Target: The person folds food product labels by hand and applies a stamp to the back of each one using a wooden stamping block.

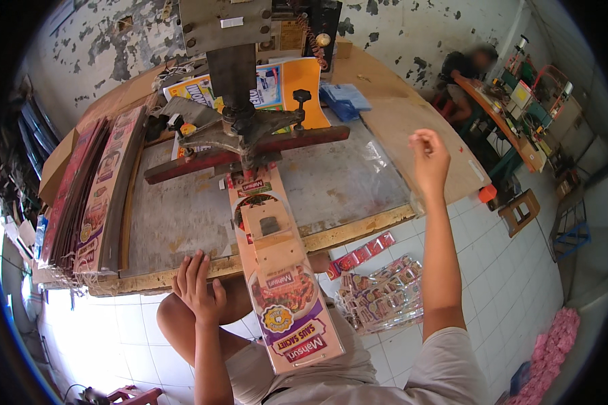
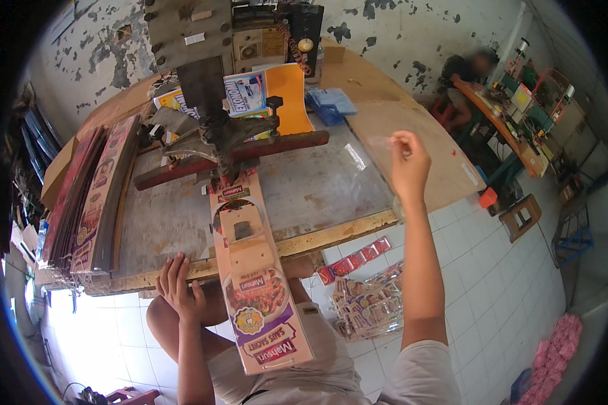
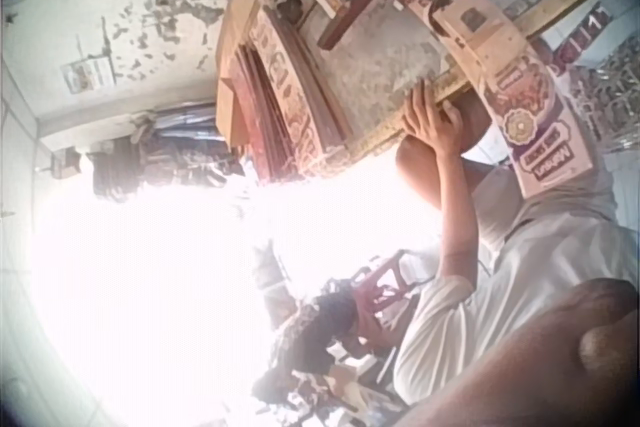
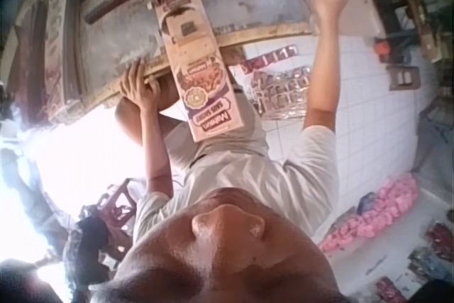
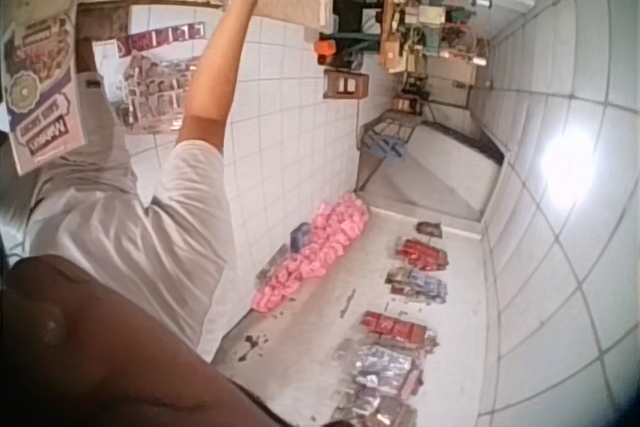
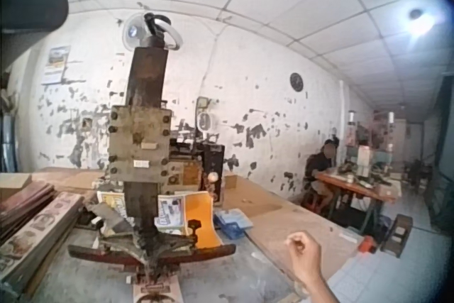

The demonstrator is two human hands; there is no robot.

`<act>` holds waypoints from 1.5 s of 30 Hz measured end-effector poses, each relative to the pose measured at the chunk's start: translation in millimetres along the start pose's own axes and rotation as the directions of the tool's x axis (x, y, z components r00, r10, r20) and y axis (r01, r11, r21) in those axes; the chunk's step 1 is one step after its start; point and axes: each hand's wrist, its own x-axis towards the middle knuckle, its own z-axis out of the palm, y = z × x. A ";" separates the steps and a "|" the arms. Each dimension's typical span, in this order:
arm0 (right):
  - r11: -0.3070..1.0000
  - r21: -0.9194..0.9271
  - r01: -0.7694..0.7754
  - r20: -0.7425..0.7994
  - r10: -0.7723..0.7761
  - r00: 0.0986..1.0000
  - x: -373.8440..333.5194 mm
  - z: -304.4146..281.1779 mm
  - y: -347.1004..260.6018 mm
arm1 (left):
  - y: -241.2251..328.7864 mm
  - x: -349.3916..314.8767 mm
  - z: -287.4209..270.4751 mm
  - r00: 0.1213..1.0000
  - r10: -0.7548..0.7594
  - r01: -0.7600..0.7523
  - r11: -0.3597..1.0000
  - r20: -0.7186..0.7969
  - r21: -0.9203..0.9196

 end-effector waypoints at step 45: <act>0.840 0.536 -0.083 -0.405 0.343 0.848 -65.1 -31.0 -15.5 | 231.6 179.3 69.2 0.493 0.530 -0.231 0.844 0.690 -0.483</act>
